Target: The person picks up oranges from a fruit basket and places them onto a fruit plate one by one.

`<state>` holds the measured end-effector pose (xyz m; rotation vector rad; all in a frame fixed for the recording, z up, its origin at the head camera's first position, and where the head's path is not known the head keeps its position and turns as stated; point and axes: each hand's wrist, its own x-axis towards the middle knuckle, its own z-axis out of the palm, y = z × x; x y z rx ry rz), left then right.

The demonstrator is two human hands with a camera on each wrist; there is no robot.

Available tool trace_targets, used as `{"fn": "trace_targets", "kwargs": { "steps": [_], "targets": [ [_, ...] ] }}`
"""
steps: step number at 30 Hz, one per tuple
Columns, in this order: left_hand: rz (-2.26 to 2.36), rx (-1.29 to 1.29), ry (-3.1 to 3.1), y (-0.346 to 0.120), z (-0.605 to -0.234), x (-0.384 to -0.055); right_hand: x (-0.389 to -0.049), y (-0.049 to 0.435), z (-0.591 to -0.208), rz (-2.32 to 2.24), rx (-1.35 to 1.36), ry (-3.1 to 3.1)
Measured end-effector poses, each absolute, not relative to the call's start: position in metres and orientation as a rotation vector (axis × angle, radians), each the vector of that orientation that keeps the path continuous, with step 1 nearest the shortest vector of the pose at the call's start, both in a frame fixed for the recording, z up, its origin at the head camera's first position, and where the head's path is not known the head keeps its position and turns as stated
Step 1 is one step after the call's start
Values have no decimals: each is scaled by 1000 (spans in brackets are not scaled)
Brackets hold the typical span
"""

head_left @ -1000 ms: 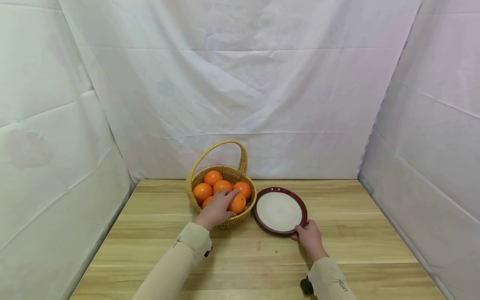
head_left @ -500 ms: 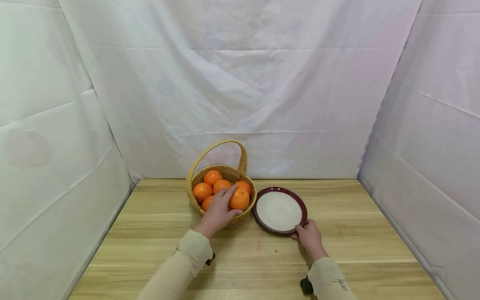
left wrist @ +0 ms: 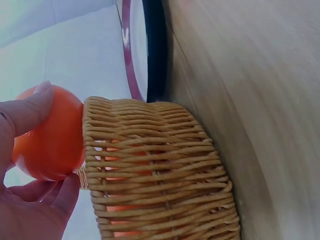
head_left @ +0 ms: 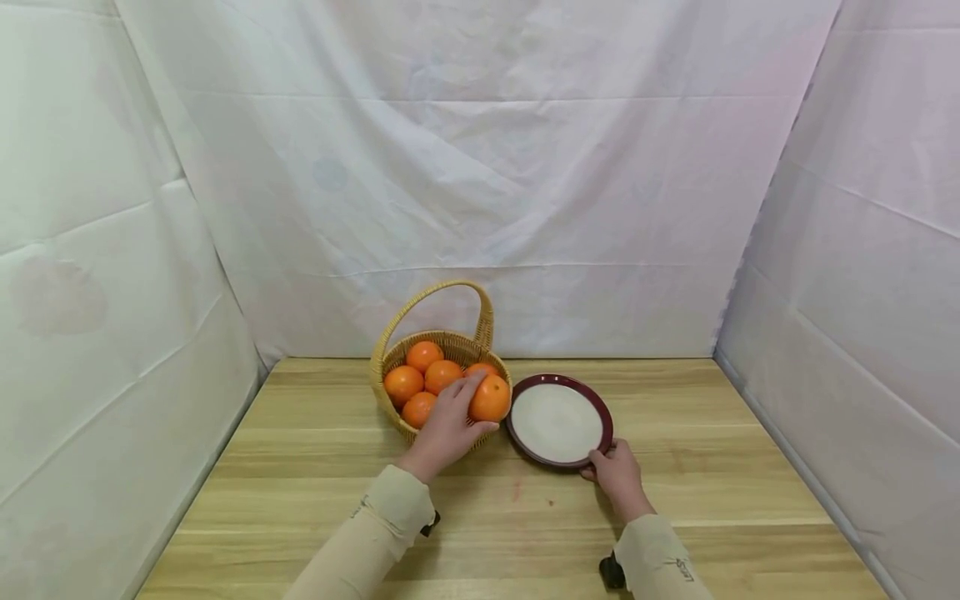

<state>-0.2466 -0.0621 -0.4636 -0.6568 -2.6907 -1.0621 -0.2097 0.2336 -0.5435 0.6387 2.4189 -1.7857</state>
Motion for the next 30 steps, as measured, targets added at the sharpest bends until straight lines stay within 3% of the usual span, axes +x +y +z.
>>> {"fn": "trace_targets", "kwargs": {
  "steps": [30],
  "targets": [
    [-831, -929, -2698, -21, -476, -237, -207, 232, -543, -1807, 652, 2424]
  ]
}}
